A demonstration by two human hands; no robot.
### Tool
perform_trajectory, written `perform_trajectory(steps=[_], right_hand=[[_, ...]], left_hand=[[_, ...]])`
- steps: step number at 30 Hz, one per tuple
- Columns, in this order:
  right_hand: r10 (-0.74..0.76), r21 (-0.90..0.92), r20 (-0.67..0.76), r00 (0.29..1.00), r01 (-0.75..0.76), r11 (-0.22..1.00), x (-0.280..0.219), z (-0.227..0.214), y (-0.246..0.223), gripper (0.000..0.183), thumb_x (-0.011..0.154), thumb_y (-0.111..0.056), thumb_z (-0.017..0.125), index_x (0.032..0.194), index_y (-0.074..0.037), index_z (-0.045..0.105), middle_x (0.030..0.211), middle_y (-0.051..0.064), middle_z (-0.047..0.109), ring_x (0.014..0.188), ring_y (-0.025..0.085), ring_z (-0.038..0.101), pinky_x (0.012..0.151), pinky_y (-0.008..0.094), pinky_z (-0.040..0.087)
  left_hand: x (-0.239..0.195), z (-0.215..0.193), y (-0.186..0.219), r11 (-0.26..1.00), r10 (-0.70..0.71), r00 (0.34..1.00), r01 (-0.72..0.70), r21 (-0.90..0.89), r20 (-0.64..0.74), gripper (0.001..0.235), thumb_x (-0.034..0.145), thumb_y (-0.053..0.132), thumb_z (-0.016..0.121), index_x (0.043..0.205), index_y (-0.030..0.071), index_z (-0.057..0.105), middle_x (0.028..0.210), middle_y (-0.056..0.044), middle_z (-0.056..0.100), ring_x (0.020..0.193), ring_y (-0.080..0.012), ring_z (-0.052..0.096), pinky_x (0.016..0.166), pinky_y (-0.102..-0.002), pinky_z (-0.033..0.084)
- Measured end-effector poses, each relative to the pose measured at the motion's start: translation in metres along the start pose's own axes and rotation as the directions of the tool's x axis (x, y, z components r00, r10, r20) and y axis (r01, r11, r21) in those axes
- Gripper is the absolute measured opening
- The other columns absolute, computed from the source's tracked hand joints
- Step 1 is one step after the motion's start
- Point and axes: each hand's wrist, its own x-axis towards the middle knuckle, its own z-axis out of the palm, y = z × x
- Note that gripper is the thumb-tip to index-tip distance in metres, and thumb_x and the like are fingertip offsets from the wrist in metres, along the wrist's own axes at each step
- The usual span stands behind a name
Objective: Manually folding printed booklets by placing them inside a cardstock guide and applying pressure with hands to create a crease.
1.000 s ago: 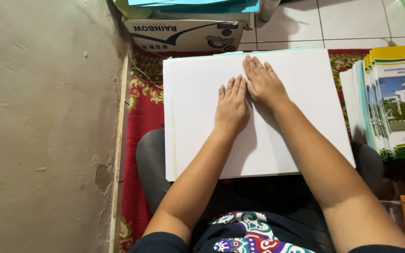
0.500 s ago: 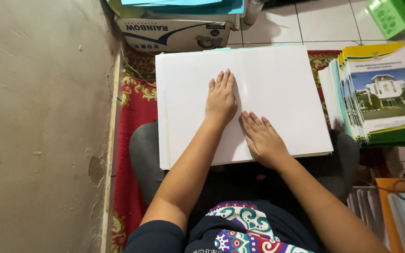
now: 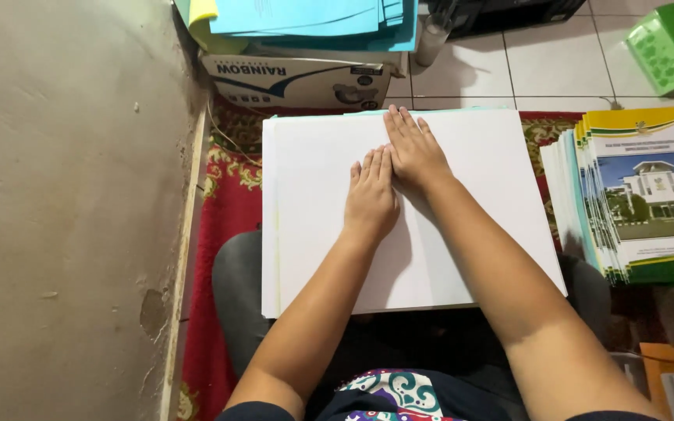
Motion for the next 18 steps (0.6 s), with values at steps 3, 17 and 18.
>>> perform_trajectory(steps=[3, 17, 18], right_hand=[[-0.009, -0.042, -0.038, 0.999, 0.007, 0.999, -0.019, -0.006, -0.012, 0.063, 0.105, -0.028, 0.038, 0.164, -0.009, 0.028, 0.169, 0.013, 0.026, 0.155, 0.031, 0.027, 0.124, 0.05, 0.021], [0.011, 0.031, 0.234, 0.972, -0.019, 0.999, -0.194, -0.055, -0.083, 0.07, 0.103, -0.041, 0.026, 0.163, -0.005, 0.02, 0.171, 0.014, 0.017, 0.156, 0.029, 0.018, 0.125, 0.045, 0.011], [0.008, 0.03, 0.234, 0.972, -0.016, 0.999, -0.184, -0.051, -0.077, 0.07, 0.103, -0.041, 0.026, 0.163, -0.005, 0.02, 0.171, 0.014, 0.017, 0.156, 0.029, 0.018, 0.125, 0.045, 0.011]], left_hand=[[-0.004, 0.001, 0.001, 1.0, 0.013, 1.0, -0.013, -0.002, -0.026, 0.073, 0.081, 0.017, 0.05, 0.152, 0.001, 0.043, 0.151, -0.02, 0.051, 0.142, -0.0343, 0.048, 0.117, -0.05, 0.031], [-0.002, 0.001, 0.0, 1.0, 0.018, 1.0, -0.019, -0.014, -0.021, 0.069, 0.081, 0.013, 0.053, 0.148, -0.002, 0.046, 0.15, -0.022, 0.051, 0.142, -0.0369, 0.047, 0.117, -0.052, 0.033], [-0.001, 0.0, 0.002, 1.0, 0.015, 1.0, -0.016, -0.014, -0.024, 0.069, 0.081, 0.013, 0.053, 0.148, -0.002, 0.046, 0.15, -0.022, 0.051, 0.142, -0.0369, 0.047, 0.117, -0.052, 0.033]])
